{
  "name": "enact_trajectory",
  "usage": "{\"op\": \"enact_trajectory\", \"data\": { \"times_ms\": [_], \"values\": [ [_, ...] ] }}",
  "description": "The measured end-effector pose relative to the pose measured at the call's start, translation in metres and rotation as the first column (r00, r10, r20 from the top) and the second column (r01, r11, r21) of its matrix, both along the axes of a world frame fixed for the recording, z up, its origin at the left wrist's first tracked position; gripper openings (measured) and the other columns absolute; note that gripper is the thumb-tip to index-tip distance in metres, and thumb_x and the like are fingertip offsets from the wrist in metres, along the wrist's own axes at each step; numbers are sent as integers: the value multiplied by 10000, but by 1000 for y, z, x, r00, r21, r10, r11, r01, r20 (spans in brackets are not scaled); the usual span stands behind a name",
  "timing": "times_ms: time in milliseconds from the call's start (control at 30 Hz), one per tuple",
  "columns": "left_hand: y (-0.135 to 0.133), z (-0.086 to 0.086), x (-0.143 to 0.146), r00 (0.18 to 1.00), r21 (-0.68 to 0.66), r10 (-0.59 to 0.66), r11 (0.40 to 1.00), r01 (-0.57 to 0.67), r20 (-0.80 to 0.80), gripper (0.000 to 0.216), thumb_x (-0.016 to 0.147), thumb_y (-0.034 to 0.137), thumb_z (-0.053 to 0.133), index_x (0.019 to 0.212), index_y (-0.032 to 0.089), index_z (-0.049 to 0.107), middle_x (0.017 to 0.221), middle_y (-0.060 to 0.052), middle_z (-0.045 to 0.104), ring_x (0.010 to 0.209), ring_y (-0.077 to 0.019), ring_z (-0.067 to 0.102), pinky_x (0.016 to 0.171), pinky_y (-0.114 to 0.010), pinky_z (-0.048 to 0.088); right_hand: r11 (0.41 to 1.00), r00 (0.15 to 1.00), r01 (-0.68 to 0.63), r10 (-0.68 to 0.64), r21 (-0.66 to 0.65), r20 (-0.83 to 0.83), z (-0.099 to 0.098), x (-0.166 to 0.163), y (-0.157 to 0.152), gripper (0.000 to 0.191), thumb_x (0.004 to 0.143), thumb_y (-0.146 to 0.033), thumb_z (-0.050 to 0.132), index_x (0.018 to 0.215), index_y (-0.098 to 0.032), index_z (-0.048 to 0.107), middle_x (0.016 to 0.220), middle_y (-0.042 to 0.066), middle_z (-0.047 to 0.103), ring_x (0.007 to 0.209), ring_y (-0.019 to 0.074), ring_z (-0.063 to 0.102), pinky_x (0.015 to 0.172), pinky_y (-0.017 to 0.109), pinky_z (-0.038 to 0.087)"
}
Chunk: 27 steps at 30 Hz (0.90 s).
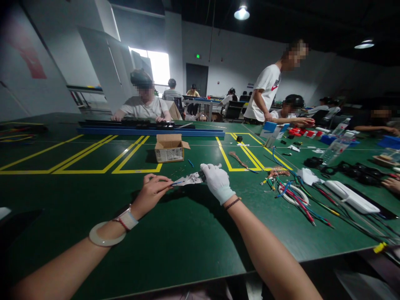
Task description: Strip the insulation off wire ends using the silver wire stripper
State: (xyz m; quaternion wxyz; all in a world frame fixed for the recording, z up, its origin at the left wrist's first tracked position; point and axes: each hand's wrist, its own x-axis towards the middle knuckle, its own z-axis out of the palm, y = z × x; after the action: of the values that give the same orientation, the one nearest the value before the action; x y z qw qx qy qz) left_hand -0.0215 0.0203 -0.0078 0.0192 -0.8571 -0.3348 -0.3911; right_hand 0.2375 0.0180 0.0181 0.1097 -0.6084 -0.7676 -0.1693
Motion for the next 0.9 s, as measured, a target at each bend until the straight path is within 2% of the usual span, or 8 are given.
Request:
{"op": "enact_trajectory", "data": {
  "times_ms": [167,367,567,733,900],
  "values": [
    [0,1,-3,1000,-52,9,999,-9,3,226,893,131,547,1003,225,721,991,-55,747,954,-225,632,876,-433,337,1000,999,-18,19,16,-36,0,0,-2,329,910,-210,397,1184,-234,579,1072,76,632,881,203,566,741,301,379],
    [1,1,-3,1000,-87,-7,996,7,4,224,886,130,542,976,222,725,979,-56,743,956,-227,611,886,-441,331,998,994,-61,63,29,-90,0,3,-1,272,842,-194,464,1074,-220,603,971,56,648,846,189,570,681,280,348],
    [-1,1,1,1000,-110,-4,994,5,5,181,917,259,552,930,221,729,947,-49,736,941,-222,598,877,-425,316,997,992,-68,72,41,-108,0,4,0,214,805,-201,488,982,-215,607,895,46,647,816,181,565,638,273,318],
    [0,0,2,1000,-178,29,984,-30,-9,249,929,357,529,875,223,732,954,-45,712,923,-219,562,863,-407,324,997,991,-68,71,32,-116,-1,4,0,209,764,-193,517,955,-219,597,866,32,643,798,175,560,634,268,309],
    [1,-2,2,1000,-237,0,972,-1,-4,322,961,384,452,884,217,717,955,-44,696,933,-206,545,882,-393,336,999,993,-30,34,43,-112,-3,5,1,220,782,-193,504,979,-227,597,889,34,641,819,180,562,635,272,313]
  ]
}}
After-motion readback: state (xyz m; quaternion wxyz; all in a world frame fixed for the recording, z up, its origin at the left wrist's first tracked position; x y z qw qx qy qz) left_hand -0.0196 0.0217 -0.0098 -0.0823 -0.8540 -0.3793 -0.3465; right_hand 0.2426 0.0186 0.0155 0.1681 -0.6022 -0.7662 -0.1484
